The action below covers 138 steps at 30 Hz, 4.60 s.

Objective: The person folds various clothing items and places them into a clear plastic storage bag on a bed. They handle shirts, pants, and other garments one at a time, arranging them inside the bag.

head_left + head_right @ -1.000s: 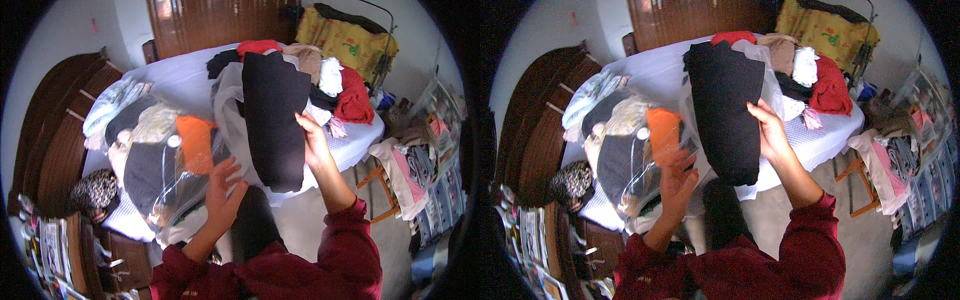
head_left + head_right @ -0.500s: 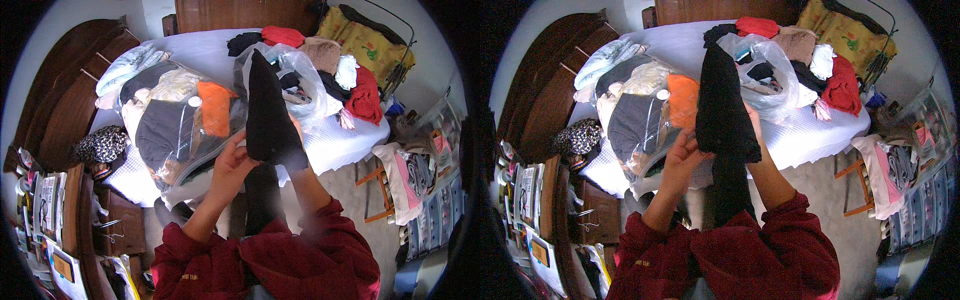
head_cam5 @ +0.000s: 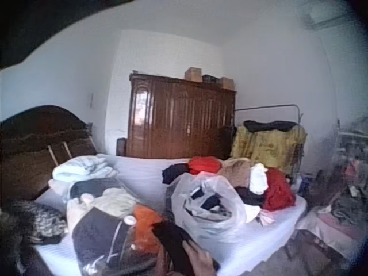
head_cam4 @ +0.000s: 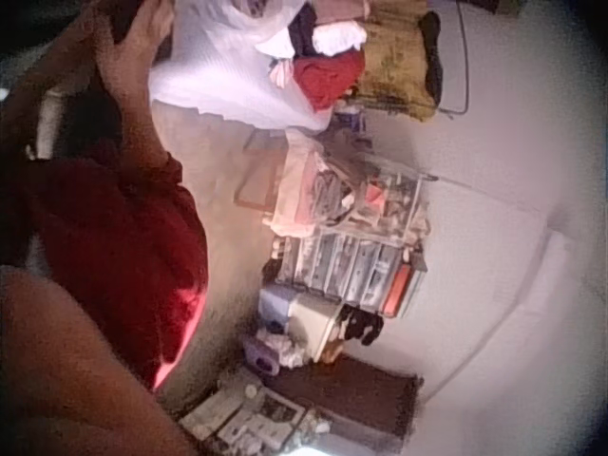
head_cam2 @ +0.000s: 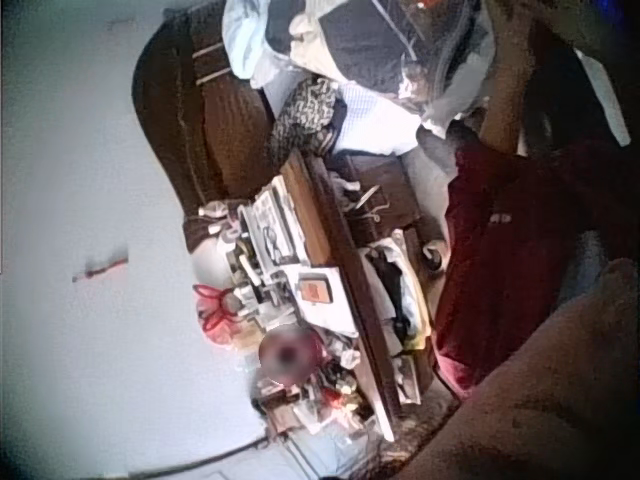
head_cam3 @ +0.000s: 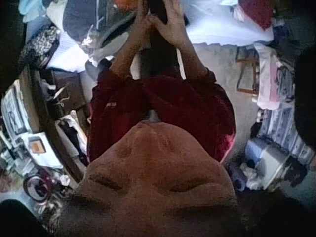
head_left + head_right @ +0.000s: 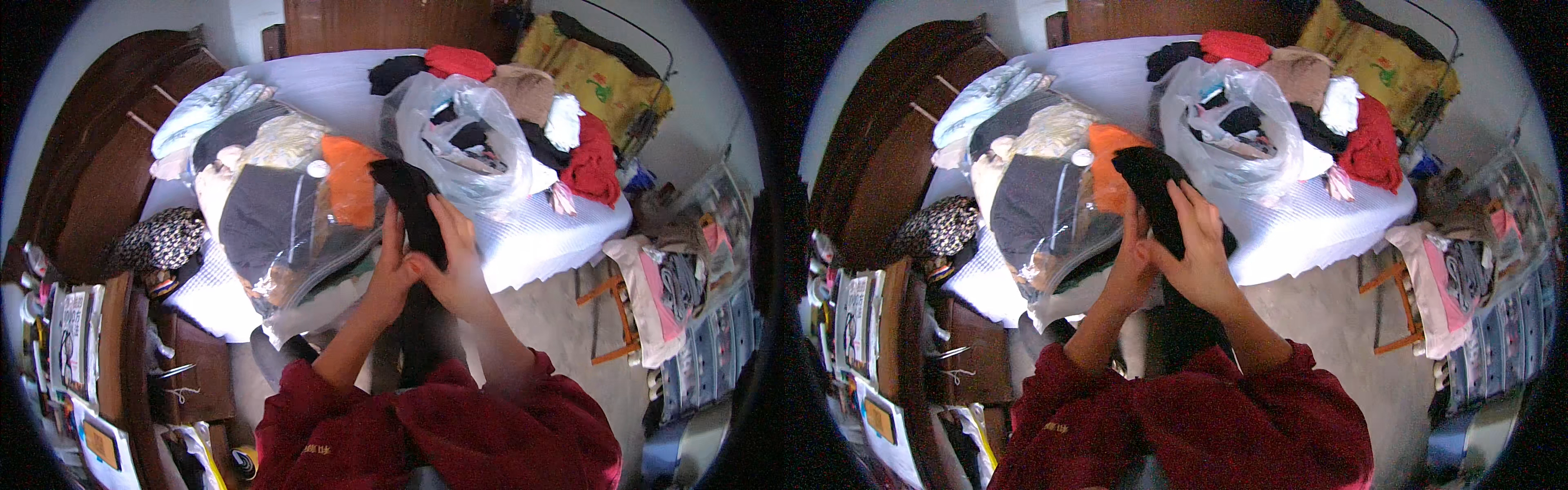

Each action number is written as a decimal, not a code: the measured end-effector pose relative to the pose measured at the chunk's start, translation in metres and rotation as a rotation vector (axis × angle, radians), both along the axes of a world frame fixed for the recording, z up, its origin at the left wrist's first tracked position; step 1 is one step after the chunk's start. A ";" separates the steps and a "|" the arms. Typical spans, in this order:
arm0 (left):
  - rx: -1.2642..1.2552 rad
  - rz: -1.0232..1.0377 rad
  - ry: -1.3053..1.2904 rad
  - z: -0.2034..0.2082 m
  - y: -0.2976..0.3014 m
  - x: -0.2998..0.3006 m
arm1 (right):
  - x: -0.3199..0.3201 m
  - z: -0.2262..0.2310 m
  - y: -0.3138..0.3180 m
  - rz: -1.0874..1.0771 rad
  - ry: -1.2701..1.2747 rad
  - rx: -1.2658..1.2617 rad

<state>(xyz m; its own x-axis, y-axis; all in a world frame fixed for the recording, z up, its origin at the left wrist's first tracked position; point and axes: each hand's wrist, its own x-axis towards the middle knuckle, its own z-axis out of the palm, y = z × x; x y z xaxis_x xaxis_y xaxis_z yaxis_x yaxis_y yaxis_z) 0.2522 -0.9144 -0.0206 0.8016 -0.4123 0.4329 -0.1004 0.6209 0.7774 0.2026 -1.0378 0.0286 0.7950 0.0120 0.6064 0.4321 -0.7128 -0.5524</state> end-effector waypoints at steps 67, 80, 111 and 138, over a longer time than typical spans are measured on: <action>0.058 -0.313 0.777 -0.030 0.000 -0.055 | -0.027 -0.014 -0.035 0.097 0.542 1.492; -0.072 -0.267 1.031 -0.141 0.037 -0.030 | -0.064 -0.099 -0.187 -0.166 0.691 1.759; 0.173 -0.150 0.825 -0.164 0.057 -0.042 | -0.052 -0.176 0.002 0.027 0.413 0.389; 0.387 -0.136 0.854 -0.177 0.011 -0.043 | -0.073 -0.158 -0.073 -0.175 0.723 0.760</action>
